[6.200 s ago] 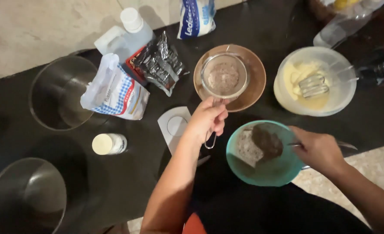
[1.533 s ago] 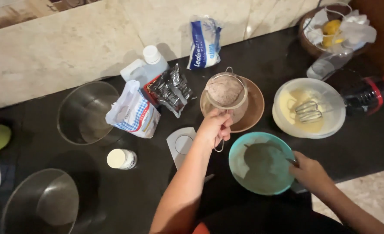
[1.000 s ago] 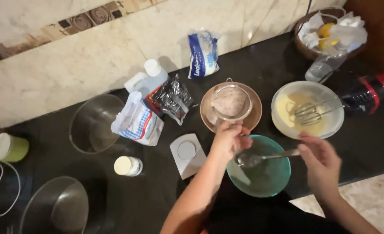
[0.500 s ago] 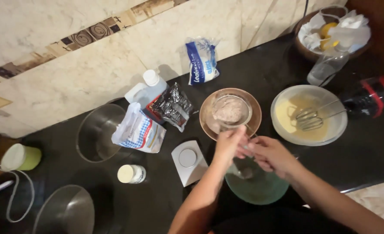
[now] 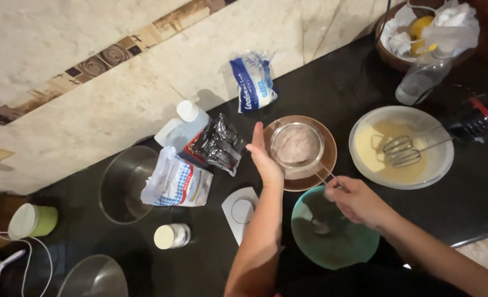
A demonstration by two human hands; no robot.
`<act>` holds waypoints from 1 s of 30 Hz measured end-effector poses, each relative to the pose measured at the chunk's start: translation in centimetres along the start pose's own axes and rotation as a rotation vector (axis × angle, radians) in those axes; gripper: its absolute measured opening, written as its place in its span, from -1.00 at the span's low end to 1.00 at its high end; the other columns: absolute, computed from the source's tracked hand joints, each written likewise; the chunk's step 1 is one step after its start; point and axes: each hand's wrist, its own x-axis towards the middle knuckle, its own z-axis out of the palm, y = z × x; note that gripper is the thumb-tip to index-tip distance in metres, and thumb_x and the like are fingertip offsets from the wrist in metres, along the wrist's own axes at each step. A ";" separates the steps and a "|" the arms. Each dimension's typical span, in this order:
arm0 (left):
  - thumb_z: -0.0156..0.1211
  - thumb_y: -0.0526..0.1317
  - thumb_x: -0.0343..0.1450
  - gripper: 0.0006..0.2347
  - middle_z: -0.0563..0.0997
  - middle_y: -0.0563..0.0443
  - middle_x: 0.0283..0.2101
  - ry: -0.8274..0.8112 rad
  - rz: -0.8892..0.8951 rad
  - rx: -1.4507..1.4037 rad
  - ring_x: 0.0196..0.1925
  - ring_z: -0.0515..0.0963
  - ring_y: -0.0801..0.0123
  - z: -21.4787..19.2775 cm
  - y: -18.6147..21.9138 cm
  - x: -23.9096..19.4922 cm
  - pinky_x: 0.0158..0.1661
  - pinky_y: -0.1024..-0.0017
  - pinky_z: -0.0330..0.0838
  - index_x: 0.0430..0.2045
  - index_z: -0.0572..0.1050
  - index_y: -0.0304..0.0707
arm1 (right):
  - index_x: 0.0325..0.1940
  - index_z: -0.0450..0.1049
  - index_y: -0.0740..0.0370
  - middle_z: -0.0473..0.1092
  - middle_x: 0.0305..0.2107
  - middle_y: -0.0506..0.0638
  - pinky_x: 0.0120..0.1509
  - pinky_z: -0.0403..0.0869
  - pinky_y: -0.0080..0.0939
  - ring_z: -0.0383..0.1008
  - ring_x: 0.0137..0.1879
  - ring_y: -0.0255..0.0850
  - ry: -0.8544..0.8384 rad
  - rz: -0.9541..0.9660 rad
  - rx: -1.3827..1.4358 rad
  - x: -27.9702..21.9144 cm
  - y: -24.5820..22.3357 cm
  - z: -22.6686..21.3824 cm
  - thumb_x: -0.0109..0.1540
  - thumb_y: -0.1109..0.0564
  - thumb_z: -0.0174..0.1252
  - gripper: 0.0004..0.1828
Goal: The person uses a spoon to scoop a brown powder from a teal bowl and sifts it into a larger bowl using a metal sieve. The person repeatedly scoops and sifts the powder, occasionally tapping the sieve to help the powder pass through.
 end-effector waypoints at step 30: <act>-0.63 0.12 0.47 -0.40 0.44 -0.10 0.10 -0.039 0.042 0.100 0.23 0.31 0.31 -0.5 -0.5 -0.2 0.28 0.41 0.06 0.05 0.39 -0.28 | -0.31 0.38 0.43 0.07 -0.91 0.05 -0.94 0.03 -0.35 0.03 -0.93 -0.27 0.012 -0.043 0.038 0.5 2.3 -1.0 0.17 0.28 0.05 -0.90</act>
